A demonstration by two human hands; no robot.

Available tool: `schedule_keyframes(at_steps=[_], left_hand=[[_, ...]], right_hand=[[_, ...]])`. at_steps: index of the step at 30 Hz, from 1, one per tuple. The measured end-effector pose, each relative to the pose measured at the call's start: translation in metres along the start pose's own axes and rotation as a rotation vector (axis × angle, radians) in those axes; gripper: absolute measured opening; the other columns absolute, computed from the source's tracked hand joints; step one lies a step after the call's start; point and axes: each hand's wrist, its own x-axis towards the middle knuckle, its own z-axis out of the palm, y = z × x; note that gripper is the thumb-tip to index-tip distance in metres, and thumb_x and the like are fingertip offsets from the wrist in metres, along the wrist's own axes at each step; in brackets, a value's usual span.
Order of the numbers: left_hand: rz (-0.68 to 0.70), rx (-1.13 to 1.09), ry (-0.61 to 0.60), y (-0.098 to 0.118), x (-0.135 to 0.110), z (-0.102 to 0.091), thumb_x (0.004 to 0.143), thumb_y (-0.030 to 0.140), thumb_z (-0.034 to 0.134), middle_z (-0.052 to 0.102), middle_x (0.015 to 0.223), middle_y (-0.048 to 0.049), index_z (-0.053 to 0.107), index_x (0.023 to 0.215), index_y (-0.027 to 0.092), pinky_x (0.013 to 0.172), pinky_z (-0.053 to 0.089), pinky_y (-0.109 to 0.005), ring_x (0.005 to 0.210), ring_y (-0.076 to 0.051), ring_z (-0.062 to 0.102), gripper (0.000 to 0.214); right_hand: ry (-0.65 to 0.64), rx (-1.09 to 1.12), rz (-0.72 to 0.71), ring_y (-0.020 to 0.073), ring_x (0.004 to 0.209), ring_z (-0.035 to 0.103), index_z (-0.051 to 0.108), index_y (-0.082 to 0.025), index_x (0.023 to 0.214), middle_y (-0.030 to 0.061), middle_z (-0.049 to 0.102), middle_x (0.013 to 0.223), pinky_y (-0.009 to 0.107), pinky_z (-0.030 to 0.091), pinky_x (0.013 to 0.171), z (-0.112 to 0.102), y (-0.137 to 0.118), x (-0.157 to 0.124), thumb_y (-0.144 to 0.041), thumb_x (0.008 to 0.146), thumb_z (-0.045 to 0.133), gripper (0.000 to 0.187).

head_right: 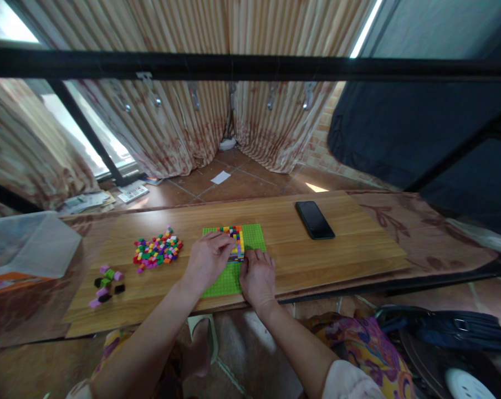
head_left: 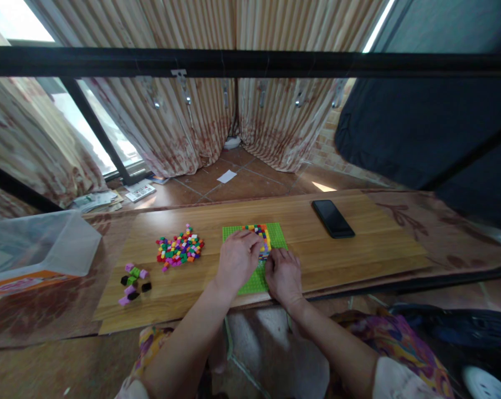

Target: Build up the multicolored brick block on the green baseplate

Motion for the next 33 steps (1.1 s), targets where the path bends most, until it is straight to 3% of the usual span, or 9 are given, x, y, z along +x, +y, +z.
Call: schedule_keyframes(at_steps=[10,17,22,26,33], left_hand=[[0.031,0.078,-0.035,0.003,0.001,-0.001,0.093,0.022,0.050,0.069,0.083,-0.0049,0.068,0.078,0.020,0.080,0.046,-0.032,0.083,-0.019,0.061,0.024],[0.021,-0.145,-0.012,-0.004,-0.005,-0.007,0.093,0.020,0.049,0.073,0.098,-0.0048,0.071,0.094,0.021,0.087,0.048,-0.032,0.093,-0.018,0.065,0.022],[-0.083,-0.179,0.056,-0.017,-0.008,-0.023,0.093,0.023,0.048,0.074,0.100,-0.0058,0.071,0.100,0.021,0.083,0.050,-0.030,0.091,-0.018,0.067,0.024],[-0.208,-0.078,0.165,-0.042,-0.008,-0.046,0.090,0.020,0.050,0.075,0.094,-0.0068,0.072,0.094,0.019,0.080,0.049,-0.029,0.085,-0.019,0.068,0.023],[-0.590,0.152,0.095,-0.096,-0.022,-0.091,0.087,0.022,0.051,0.076,0.091,-0.0070,0.074,0.096,0.019,0.072,0.047,-0.025,0.082,-0.018,0.068,0.025]], right_hand=[[0.009,-0.027,-0.006,0.0216,0.083,0.053,0.062,-0.021,0.085,0.0053,0.064,0.085,0.032,0.030,0.075,0.001,0.000,0.000,-0.014,0.089,0.048,0.015],[0.018,-0.043,-0.016,0.0213,0.083,0.054,0.060,-0.020,0.084,0.0057,0.065,0.085,0.031,0.030,0.074,0.002,0.001,0.000,-0.016,0.090,0.048,0.014],[0.000,-0.048,-0.017,0.0216,0.084,0.055,0.060,-0.019,0.085,0.0060,0.065,0.086,0.031,0.031,0.075,0.003,0.003,0.000,-0.016,0.089,0.048,0.013],[-0.007,-0.069,-0.014,0.0219,0.084,0.055,0.060,-0.019,0.084,0.0064,0.065,0.087,0.031,0.032,0.075,0.003,0.004,0.000,-0.016,0.089,0.047,0.015],[-0.004,-0.101,-0.048,0.0225,0.083,0.056,0.061,-0.018,0.084,0.0083,0.065,0.087,0.032,0.032,0.073,0.006,0.010,-0.001,-0.020,0.091,0.045,0.018]])
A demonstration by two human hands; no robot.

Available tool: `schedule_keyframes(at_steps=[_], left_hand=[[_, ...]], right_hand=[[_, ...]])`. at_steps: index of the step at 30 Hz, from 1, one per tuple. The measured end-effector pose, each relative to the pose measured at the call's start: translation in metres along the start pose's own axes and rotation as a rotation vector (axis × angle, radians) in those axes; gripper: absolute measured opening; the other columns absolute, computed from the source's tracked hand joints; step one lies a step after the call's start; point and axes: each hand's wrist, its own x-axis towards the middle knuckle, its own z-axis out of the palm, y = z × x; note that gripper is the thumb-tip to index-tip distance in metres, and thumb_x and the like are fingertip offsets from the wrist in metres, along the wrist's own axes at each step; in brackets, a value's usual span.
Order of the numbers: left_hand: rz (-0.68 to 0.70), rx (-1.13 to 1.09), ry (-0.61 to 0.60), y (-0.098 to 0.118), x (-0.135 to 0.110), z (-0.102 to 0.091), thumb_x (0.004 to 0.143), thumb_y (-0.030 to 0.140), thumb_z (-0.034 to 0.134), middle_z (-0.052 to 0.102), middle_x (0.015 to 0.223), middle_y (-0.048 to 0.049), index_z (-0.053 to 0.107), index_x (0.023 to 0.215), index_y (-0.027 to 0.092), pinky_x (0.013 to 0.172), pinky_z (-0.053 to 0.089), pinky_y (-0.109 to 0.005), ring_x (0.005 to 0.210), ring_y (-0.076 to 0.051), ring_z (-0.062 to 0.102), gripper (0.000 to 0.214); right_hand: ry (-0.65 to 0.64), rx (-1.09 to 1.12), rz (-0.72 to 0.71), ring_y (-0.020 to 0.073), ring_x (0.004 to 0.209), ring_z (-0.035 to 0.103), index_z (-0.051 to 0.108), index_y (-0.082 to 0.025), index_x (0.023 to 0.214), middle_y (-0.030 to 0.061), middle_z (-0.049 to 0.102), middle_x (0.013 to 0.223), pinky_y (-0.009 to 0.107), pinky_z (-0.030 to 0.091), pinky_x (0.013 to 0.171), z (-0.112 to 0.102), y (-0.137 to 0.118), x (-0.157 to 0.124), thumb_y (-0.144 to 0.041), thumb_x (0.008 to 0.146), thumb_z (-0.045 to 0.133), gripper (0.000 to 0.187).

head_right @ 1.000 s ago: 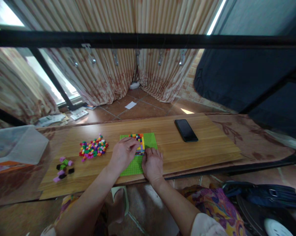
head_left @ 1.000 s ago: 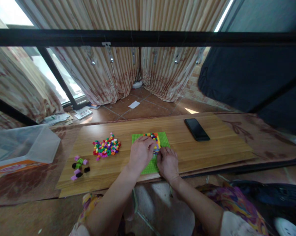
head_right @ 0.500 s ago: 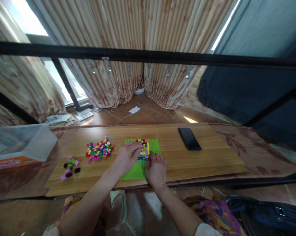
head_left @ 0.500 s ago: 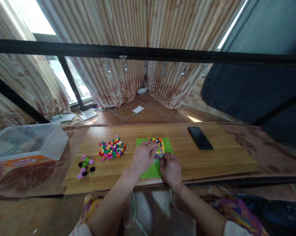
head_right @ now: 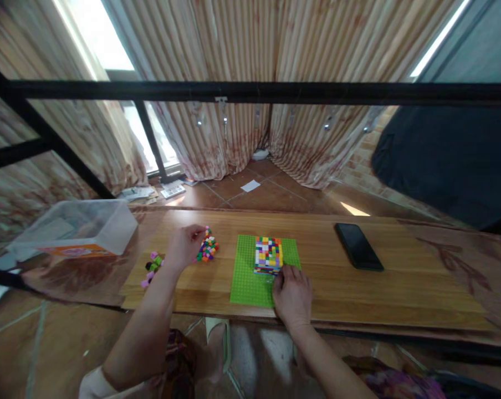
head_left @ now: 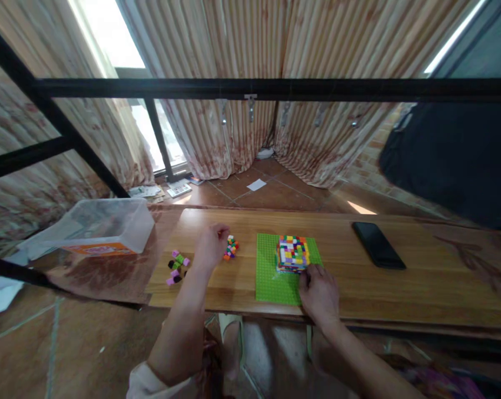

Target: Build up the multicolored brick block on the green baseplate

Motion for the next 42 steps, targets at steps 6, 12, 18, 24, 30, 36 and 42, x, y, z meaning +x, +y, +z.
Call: schedule_keyframes(at_steps=[6,12,18,24,30,36,42], left_hand=[[-0.003,0.090,-0.125,-0.028,-0.002,-0.015,0.082,0.014,0.052,0.076,0.083,-0.0052,0.076,0.088,0.018,0.069,0.046,-0.023,0.079,-0.017,0.066,0.025],[0.093,0.134,-0.207,-0.019,-0.009,-0.005,0.077,0.011,0.059,0.075,0.083,-0.0035,0.077,0.087,0.020,0.073,0.047,-0.024,0.079,-0.017,0.066,0.022],[0.104,0.243,-0.134,0.000,-0.010,0.020,0.084,0.020,0.053,0.073,0.097,-0.0107,0.076,0.090,0.019,0.084,0.048,-0.033,0.093,-0.023,0.065,0.023],[0.067,0.317,-0.086,0.013,-0.007,0.044,0.082,0.017,0.051,0.069,0.106,-0.0209,0.074,0.089,0.010,0.089,0.046,-0.039,0.103,-0.030,0.062,0.025],[0.031,0.263,-0.072,0.013,-0.005,0.047,0.077,0.010,0.051,0.066,0.110,-0.0254,0.074,0.085,0.007,0.092,0.045,-0.044,0.106,-0.035,0.060,0.024],[0.020,-0.033,-0.035,0.015,-0.002,0.041,0.081,0.013,0.052,0.070,0.096,-0.0150,0.073,0.082,0.014,0.092,0.045,-0.037,0.099,-0.026,0.063,0.021],[-0.039,-0.700,-0.206,0.031,-0.006,0.034,0.083,0.040,0.059,0.068,0.071,-0.0035,0.070,0.084,0.016,0.049,0.037,-0.020,0.050,-0.008,0.049,0.027]], right_hand=[[0.028,-0.036,-0.034,0.0229,0.082,0.056,0.060,-0.018,0.083,0.0081,0.065,0.085,0.032,0.032,0.072,0.005,0.005,-0.001,-0.021,0.091,0.044,0.018],[0.051,-0.066,-0.058,0.0227,0.079,0.055,0.057,-0.019,0.078,0.0074,0.064,0.082,0.031,0.031,0.069,0.007,0.008,-0.002,-0.023,0.091,0.043,0.019],[0.040,-0.065,-0.055,0.0227,0.079,0.055,0.057,-0.019,0.079,0.0079,0.063,0.082,0.032,0.031,0.069,0.006,0.008,-0.001,-0.023,0.091,0.042,0.019],[0.034,-0.053,-0.050,0.0232,0.080,0.056,0.057,-0.019,0.080,0.0079,0.064,0.083,0.032,0.032,0.070,0.005,0.007,-0.001,-0.022,0.090,0.043,0.018],[0.024,-0.034,-0.022,0.0231,0.083,0.056,0.059,-0.018,0.082,0.0083,0.066,0.086,0.032,0.033,0.073,0.004,0.004,0.000,-0.021,0.090,0.044,0.017],[0.016,0.000,-0.011,0.0230,0.083,0.056,0.060,-0.018,0.083,0.0080,0.065,0.086,0.032,0.033,0.072,0.002,0.002,0.000,-0.020,0.089,0.045,0.016],[0.008,0.011,-0.002,0.0227,0.083,0.055,0.061,-0.018,0.083,0.0078,0.065,0.085,0.032,0.033,0.073,0.001,0.000,0.000,-0.020,0.090,0.045,0.017]])
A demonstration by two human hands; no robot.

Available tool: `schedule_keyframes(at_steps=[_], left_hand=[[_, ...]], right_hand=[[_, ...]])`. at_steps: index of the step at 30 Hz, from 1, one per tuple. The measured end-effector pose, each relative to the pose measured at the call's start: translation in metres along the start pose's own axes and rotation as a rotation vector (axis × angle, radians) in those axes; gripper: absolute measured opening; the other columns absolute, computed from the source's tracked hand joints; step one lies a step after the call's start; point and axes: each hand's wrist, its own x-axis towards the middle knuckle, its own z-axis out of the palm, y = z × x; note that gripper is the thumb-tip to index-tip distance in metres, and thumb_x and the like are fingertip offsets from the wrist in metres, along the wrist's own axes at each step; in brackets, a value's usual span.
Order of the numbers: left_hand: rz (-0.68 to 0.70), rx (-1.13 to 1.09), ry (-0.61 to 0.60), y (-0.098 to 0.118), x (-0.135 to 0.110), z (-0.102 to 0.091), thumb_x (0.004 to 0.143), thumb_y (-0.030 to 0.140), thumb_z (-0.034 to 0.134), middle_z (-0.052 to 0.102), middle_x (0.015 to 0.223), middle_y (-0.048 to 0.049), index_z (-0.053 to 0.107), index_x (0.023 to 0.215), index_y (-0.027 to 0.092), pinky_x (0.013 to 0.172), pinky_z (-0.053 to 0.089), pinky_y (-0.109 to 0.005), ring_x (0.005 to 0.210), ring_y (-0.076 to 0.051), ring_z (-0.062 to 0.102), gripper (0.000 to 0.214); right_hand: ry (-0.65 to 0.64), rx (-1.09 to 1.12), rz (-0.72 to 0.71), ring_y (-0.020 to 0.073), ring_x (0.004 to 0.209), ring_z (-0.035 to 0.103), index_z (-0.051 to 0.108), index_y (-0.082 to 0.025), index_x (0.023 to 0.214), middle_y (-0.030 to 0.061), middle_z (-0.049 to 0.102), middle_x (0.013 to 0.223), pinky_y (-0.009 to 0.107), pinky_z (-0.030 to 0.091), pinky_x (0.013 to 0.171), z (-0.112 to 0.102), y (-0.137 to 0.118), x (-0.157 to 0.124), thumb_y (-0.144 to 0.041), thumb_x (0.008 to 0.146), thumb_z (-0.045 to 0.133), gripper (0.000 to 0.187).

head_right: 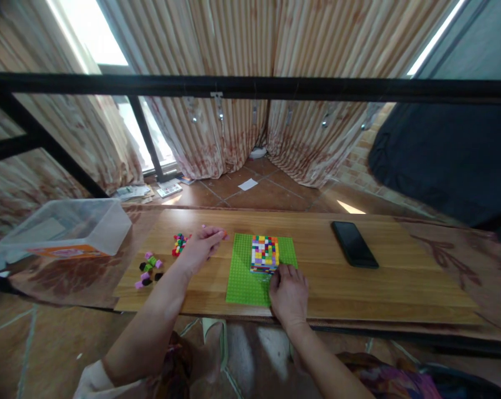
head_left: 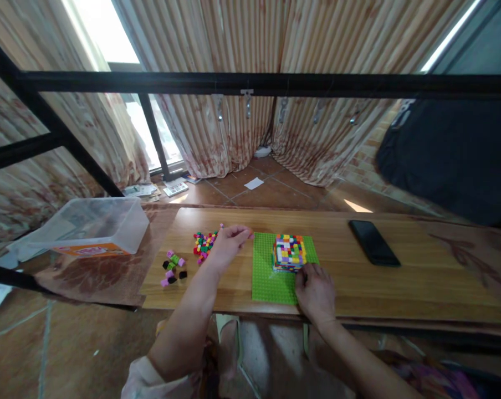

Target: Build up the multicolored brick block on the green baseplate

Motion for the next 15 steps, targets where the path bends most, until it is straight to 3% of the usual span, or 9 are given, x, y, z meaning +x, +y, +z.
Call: schedule_keyframes(at_steps=[2,4,9,15], left_hand=[[-0.081,-0.392,-0.073,0.005,-0.004,0.003,0.072,0.044,0.072,0.069,0.073,-0.0033,0.069,0.082,0.015,0.047,0.033,-0.018,0.050,-0.005,0.046,0.031],[-0.141,-0.585,-0.113,0.009,-0.007,0.007,0.062,0.043,0.080,0.069,0.072,-0.0029,0.069,0.080,0.015,0.047,0.032,-0.016,0.052,-0.005,0.048,0.035],[-0.113,-0.531,-0.130,0.017,-0.009,0.021,0.066,0.038,0.077,0.070,0.074,-0.0022,0.070,0.093,0.015,0.049,0.036,-0.018,0.054,-0.006,0.052,0.036],[0.082,-0.299,-0.126,0.018,-0.007,0.044,0.080,0.029,0.064,0.070,0.076,-0.0020,0.068,0.091,0.015,0.060,0.048,-0.022,0.062,-0.011,0.060,0.019]], right_hand=[[0.004,0.000,0.005,0.0227,0.083,0.055,0.061,-0.018,0.083,0.0076,0.065,0.085,0.032,0.033,0.074,-0.001,-0.001,0.000,-0.019,0.090,0.046,0.016],[0.005,0.000,0.008,0.0227,0.083,0.055,0.061,-0.018,0.085,0.0076,0.065,0.085,0.032,0.032,0.075,-0.002,-0.002,0.000,-0.019,0.090,0.045,0.017],[-0.005,0.024,0.017,0.0223,0.083,0.055,0.061,-0.019,0.084,0.0076,0.065,0.086,0.032,0.032,0.074,-0.003,-0.004,0.000,-0.018,0.090,0.045,0.017],[-0.003,0.056,0.026,0.0216,0.084,0.054,0.060,-0.019,0.083,0.0068,0.065,0.085,0.031,0.033,0.075,-0.005,-0.005,0.001,-0.015,0.088,0.047,0.015]])
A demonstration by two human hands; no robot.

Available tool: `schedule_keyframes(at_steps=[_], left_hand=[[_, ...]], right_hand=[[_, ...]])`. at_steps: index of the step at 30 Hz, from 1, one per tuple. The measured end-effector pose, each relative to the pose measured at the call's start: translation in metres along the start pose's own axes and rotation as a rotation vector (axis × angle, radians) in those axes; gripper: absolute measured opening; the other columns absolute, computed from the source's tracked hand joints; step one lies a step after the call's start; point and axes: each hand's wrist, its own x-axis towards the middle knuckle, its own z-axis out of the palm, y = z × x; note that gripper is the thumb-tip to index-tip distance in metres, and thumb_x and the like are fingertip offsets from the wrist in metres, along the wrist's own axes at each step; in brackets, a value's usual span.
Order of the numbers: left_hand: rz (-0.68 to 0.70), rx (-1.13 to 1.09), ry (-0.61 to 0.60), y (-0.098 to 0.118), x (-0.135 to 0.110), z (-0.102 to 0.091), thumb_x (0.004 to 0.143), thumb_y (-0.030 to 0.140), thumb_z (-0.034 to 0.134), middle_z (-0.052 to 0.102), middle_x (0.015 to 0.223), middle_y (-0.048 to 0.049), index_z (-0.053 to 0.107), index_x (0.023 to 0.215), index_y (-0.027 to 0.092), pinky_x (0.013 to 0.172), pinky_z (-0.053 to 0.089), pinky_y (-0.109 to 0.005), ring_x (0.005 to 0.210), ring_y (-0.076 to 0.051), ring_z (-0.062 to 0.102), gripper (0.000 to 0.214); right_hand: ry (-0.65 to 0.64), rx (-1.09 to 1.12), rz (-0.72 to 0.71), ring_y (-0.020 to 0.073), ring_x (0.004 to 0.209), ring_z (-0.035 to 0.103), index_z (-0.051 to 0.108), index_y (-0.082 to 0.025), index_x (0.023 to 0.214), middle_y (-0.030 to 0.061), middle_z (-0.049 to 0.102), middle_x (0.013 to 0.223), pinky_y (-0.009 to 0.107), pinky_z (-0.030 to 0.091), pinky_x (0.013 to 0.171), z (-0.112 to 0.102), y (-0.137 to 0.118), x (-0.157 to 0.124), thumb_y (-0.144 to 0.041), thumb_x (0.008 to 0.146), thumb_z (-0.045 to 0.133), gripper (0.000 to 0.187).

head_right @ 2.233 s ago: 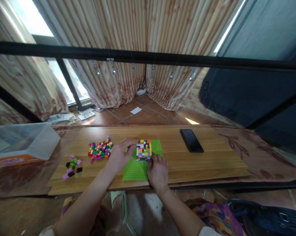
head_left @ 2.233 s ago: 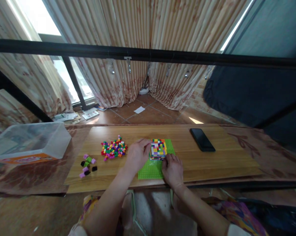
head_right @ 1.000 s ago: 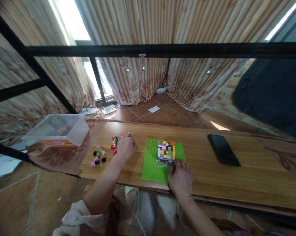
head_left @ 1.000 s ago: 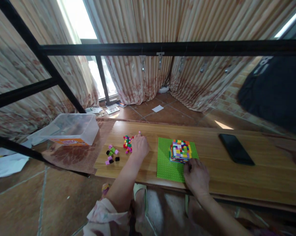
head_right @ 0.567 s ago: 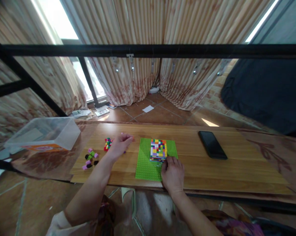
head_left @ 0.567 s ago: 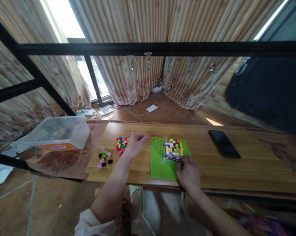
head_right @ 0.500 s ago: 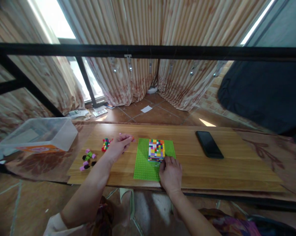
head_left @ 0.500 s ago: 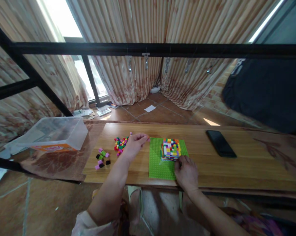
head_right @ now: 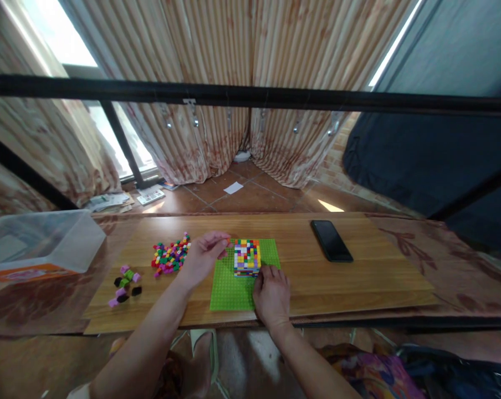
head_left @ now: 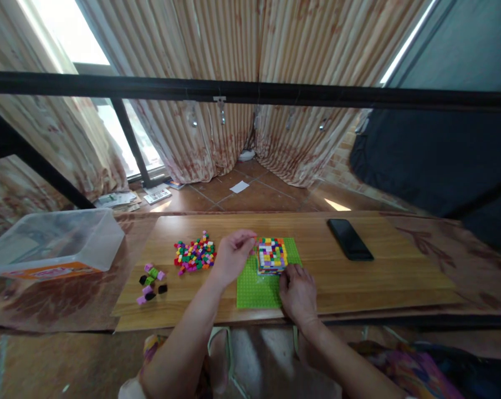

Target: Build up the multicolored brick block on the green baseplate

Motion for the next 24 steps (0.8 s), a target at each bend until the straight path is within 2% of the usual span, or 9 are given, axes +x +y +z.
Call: schedule_keyframes(at_steps=[4,7,15,24], left_hand=[[0.238,0.347,0.018,0.001,-0.002,0.008,0.087,0.023,0.057,0.072,0.089,-0.0029,0.070,0.090,0.018,0.078,0.050,-0.027,0.083,-0.015,0.065,0.015],[0.342,0.484,0.057,0.005,-0.004,0.014,0.087,0.020,0.058,0.072,0.092,-0.0025,0.072,0.087,0.020,0.085,0.049,-0.029,0.089,-0.016,0.064,0.014],[0.362,0.666,0.081,0.004,-0.005,0.028,0.086,0.021,0.062,0.074,0.091,-0.0005,0.074,0.087,0.024,0.089,0.044,-0.033,0.091,-0.018,0.060,0.012],[0.438,0.990,0.010,0.003,-0.006,0.033,0.093,0.026,0.051,0.074,0.084,-0.0013,0.072,0.085,0.025,0.090,0.034,-0.039,0.088,-0.020,0.057,0.023]], right_hand=[[-0.005,0.022,0.012,0.0213,0.084,0.054,0.060,-0.019,0.083,0.0065,0.065,0.086,0.031,0.033,0.075,0.000,-0.001,0.000,-0.014,0.088,0.047,0.015],[-0.002,0.029,0.020,0.0213,0.084,0.054,0.060,-0.020,0.083,0.0062,0.064,0.085,0.031,0.033,0.076,0.000,-0.002,0.000,-0.014,0.089,0.046,0.016],[0.013,0.034,0.013,0.0213,0.082,0.054,0.060,-0.020,0.083,0.0058,0.065,0.084,0.031,0.033,0.075,-0.001,-0.002,0.000,-0.015,0.089,0.047,0.016],[0.004,0.029,0.014,0.0215,0.084,0.055,0.060,-0.020,0.083,0.0062,0.065,0.086,0.031,0.033,0.076,-0.002,-0.003,0.000,-0.014,0.088,0.046,0.015]])
